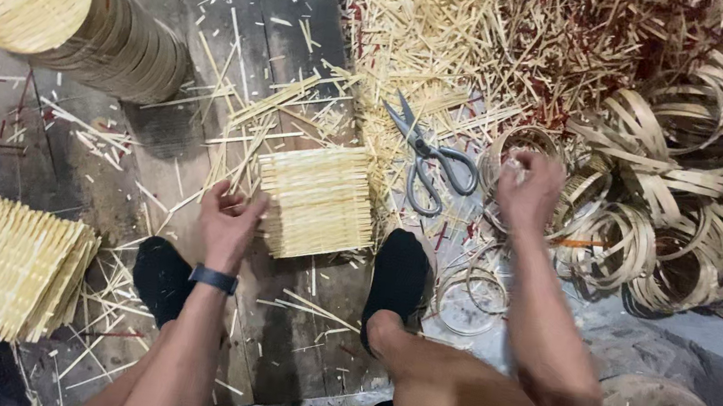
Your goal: The person assembles and secures bamboo strips around circular wooden bases using scissors to trim excess material.
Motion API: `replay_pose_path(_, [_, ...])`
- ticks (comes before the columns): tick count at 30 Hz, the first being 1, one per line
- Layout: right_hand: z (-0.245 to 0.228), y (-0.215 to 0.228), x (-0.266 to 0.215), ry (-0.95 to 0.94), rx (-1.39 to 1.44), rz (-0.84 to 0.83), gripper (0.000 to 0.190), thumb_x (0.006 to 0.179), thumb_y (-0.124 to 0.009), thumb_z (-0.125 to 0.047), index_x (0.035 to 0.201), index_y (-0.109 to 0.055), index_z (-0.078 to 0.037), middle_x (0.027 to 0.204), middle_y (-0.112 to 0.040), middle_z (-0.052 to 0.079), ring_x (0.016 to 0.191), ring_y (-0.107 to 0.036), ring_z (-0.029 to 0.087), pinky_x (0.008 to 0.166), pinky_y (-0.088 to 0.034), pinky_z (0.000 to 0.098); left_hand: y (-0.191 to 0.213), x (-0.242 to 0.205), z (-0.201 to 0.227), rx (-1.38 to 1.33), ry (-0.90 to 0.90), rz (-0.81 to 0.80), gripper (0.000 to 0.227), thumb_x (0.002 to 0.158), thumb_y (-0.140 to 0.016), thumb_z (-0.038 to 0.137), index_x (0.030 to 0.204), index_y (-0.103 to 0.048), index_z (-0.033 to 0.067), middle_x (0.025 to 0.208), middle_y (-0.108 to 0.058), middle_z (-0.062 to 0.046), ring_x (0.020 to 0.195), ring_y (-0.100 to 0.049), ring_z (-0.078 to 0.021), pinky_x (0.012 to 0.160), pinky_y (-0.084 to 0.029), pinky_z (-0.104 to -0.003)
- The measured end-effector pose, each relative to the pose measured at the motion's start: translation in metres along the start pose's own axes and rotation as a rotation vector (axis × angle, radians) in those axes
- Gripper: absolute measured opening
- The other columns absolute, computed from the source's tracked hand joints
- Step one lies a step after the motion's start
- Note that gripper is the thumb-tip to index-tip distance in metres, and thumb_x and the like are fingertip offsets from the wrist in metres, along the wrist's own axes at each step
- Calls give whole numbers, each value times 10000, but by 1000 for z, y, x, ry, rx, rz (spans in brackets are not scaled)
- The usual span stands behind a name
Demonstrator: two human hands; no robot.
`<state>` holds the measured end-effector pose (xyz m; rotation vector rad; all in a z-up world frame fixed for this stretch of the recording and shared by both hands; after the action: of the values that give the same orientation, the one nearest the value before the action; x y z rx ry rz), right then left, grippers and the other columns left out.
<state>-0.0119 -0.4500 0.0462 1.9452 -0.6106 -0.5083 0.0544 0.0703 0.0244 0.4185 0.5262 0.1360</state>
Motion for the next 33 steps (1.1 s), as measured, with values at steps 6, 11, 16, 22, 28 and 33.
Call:
replay_pose_path(6, [23, 29, 7, 411, -639, -228, 221, 797, -751, -154, 1010, -801, -132, 1094, -690, 143, 1032, -643, 321, 949, -466, 486, 29, -2, 17, -29, -122, 70, 687, 848, -847, 268, 1387, -532, -20, 1209, -650, -143, 1009, -648, -176, 866, -577, -315])
replay_pose_path(11, [28, 65, 2, 379, -354, -123, 152, 959, -787, -264, 1033, -819, -135, 915, -737, 118, 811, -697, 244, 745, -595, 416, 23, -34, 59, 82, -381, 146, 460, 949, -767, 198, 1342, -603, 23, 1205, -686, -138, 1016, -689, -184, 839, -601, -325])
replay_pose_path(16, [-35, 87, -8, 324, 176, -69, 152, 1006, -771, -280, 1038, -821, -140, 845, -763, 75, 691, -714, 137, 687, -623, 304, -66, -89, 117, -78, -650, -246, 258, 996, -725, 238, 1239, -719, 151, 1140, -760, -91, 1014, -739, -197, 835, -656, -323])
replay_pose_path(22, [-143, 111, -32, 282, 336, -193, 161, 958, -736, -242, 1008, -800, -104, 795, -761, 89, 593, -700, 144, 478, -567, 319, -122, -122, 137, -635, 103, -786, 376, 999, -616, 240, 1323, -633, 51, 1069, -750, -64, 972, -720, -175, 874, -620, -359])
replay_pose_path(28, [-240, 182, -87, 943, 36, 19, 481, 868, -838, -275, 1225, -710, 20, 991, -693, 217, 845, -682, 263, 652, -566, 348, -79, -146, 168, -998, 64, -814, 319, 1025, -667, 166, 1267, -675, -42, 981, -715, -86, 892, -706, -191, 853, -605, -386])
replay_pose_path(33, [-282, 172, -134, 897, 383, -467, 586, 783, -880, -285, 1237, -636, -6, 918, -686, 129, 807, -692, 212, 693, -582, 339, -57, -162, 201, -1048, 24, -656, 229, 937, -723, 95, 1124, -724, -37, 962, -760, -87, 875, -734, -185, 838, -601, -346])
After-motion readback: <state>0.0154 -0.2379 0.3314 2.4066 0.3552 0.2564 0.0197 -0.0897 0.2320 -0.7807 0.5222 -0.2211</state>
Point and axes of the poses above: each hand's wrist, its own x-axis towards the middle knuckle, its own y-axis out of the back of the hand, z = x × y, the point moved 6 cm from there along x, towards the middle knuckle
